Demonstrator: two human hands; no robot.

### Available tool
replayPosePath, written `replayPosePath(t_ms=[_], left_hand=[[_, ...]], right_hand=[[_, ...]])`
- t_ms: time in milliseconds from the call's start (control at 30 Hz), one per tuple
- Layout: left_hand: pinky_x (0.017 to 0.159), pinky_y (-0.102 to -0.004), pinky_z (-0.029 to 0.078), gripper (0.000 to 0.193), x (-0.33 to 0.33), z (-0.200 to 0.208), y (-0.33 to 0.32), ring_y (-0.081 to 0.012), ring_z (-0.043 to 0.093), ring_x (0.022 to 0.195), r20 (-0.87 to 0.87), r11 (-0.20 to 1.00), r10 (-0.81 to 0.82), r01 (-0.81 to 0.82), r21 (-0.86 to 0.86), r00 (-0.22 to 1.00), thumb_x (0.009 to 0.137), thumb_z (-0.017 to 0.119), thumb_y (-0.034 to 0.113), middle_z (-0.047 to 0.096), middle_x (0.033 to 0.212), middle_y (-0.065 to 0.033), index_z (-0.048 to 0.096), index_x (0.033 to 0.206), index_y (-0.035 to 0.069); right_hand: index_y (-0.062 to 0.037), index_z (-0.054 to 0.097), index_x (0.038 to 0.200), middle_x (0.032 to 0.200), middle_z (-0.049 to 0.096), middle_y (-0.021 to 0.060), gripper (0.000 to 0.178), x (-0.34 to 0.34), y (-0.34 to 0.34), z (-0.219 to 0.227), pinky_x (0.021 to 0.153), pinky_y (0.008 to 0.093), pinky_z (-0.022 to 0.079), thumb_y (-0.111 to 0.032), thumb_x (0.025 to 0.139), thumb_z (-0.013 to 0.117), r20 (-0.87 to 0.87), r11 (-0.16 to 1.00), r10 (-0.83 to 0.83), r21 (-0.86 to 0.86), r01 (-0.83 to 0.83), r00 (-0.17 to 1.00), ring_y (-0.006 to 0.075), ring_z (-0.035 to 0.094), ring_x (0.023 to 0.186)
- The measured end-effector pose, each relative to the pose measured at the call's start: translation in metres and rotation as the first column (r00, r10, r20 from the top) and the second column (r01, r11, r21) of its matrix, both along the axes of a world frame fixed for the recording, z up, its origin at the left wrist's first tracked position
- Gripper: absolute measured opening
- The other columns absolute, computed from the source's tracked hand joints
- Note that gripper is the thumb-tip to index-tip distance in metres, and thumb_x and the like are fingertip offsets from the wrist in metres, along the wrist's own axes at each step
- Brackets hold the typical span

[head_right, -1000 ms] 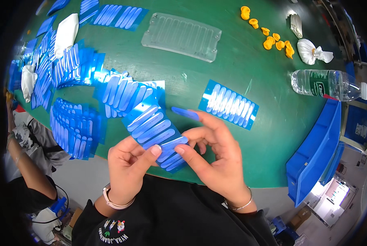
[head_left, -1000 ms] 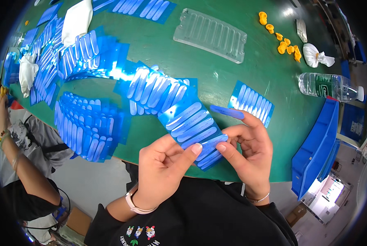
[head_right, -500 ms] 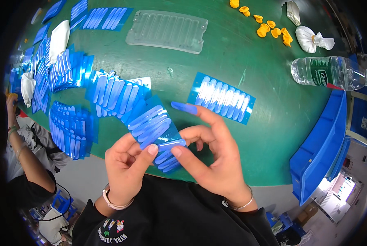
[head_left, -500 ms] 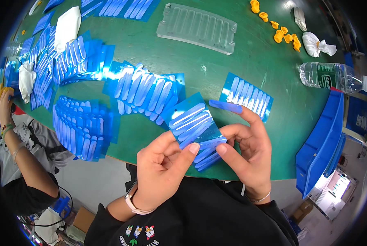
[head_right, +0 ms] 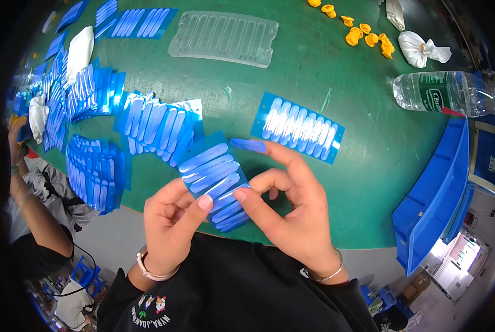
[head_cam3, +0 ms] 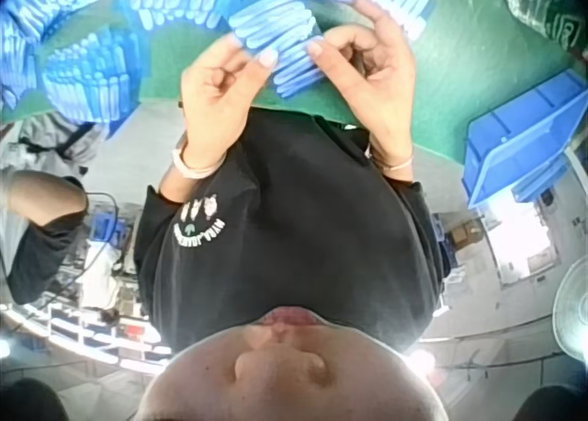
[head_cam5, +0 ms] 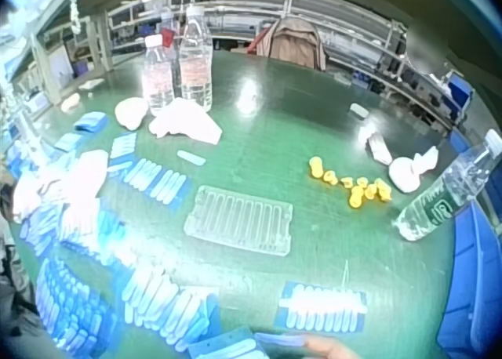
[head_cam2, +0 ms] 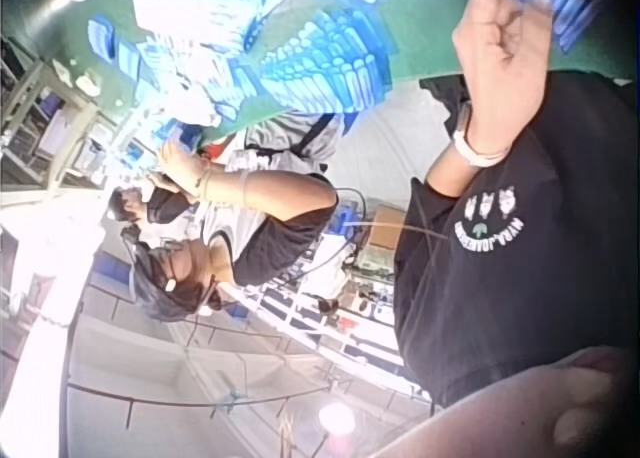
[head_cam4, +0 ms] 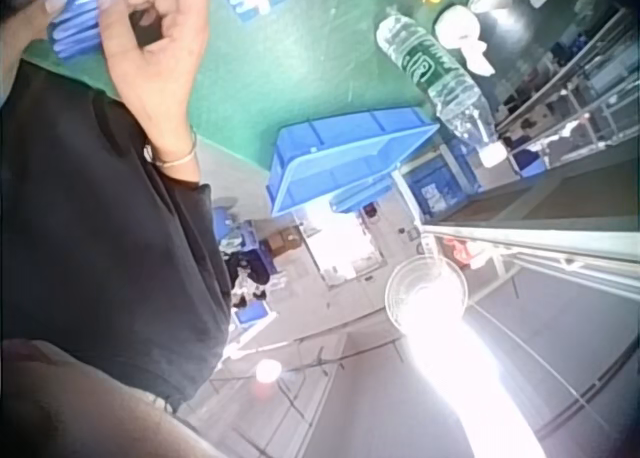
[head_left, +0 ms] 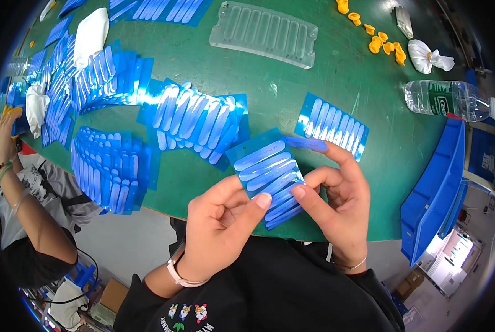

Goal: The person applies and aligns strips onto backing sheets by hand and stacks the sheets on the workbench.

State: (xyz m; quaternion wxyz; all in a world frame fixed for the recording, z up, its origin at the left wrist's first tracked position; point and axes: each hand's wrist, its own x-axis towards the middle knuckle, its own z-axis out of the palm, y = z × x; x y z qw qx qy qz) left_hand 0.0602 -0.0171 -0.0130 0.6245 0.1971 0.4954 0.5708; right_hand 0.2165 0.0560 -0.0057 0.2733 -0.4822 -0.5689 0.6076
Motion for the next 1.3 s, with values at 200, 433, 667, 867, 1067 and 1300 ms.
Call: replayPosePath(t_ms=[200,433,667,867,1067,1300], left_hand=[[0.065,-0.0152,0.044,0.025,0.001,-0.001,0.001,-0.0017,0.056,0.078,-0.022,0.999,0.010,-0.011,-0.040,1.000,0.089,0.057,0.001,0.067,0.092,-0.0076,0.055,0.113,-0.006],[0.057,-0.0136,0.039,0.024,-0.001,-0.003,0.001,0.0019,0.051,0.068,-0.113,0.999,-0.052,0.050,-0.019,0.992,0.089,0.058,0.003,0.068,0.087,-0.0048,0.056,0.113,-0.005],[0.049,-0.0146,0.027,0.016,-0.004,-0.009,-0.001,0.0029,0.038,0.057,-0.218,0.999,-0.041,0.034,-0.035,0.975,0.091,0.058,0.009,0.060,0.070,0.0029,0.062,0.100,-0.004],[0.048,-0.0148,0.027,0.014,0.002,-0.003,0.005,0.0029,0.038,0.057,-0.144,0.997,0.022,-0.032,-0.069,0.989,0.090,0.059,0.009,0.057,0.067,0.0044,0.061,0.095,-0.004],[0.050,-0.0147,0.030,0.015,-0.002,-0.004,0.001,0.0022,0.041,0.060,-0.144,0.997,-0.037,0.027,-0.068,0.989,0.090,0.059,0.008,0.061,0.074,0.0016,0.062,0.096,-0.005],[0.050,-0.0150,0.030,0.012,-0.003,-0.008,0.005,0.0021,0.041,0.060,-0.140,0.998,0.012,-0.020,-0.056,0.990,0.089,0.061,0.008,0.059,0.071,0.0025,0.063,0.092,-0.004]], right_hand=[[-0.0007,0.045,0.125,0.074,0.064,-0.0030,0.052,0.000,0.000,0.000,0.060,0.0180,0.035,-0.004,0.079,0.069,0.039,0.997,0.041,0.058,-0.043,0.998,0.0010,0.053,0.069],[-0.0003,0.043,0.125,0.078,0.065,0.0002,0.052,-0.005,0.005,-0.002,0.062,0.0191,0.037,-0.001,0.079,0.068,-0.078,0.997,-0.037,-0.074,0.031,0.996,0.0029,0.054,0.071],[-0.0002,0.043,0.124,0.078,0.065,0.0003,0.051,-0.003,0.001,-0.002,0.063,0.0190,0.038,0.000,0.079,0.068,-0.083,0.992,-0.062,-0.111,0.053,0.995,0.0029,0.053,0.071],[-0.0001,0.044,0.124,0.077,0.065,0.0002,0.051,-0.008,0.004,0.003,0.064,0.0190,0.039,-0.001,0.079,0.069,-0.101,0.989,-0.097,-0.125,0.084,0.990,0.0027,0.053,0.071],[0.0025,0.042,0.126,0.079,0.065,0.0054,0.050,-0.007,0.005,-0.004,0.065,0.0186,0.045,0.007,0.080,0.062,-0.092,0.995,-0.055,-0.087,0.047,0.994,0.0070,0.060,0.073],[0.0002,0.045,0.122,0.074,0.064,0.0009,0.046,-0.010,0.003,-0.004,0.058,0.0170,0.039,0.001,0.081,0.067,-0.091,0.994,-0.103,-0.056,0.098,0.990,0.0019,0.052,0.065]])
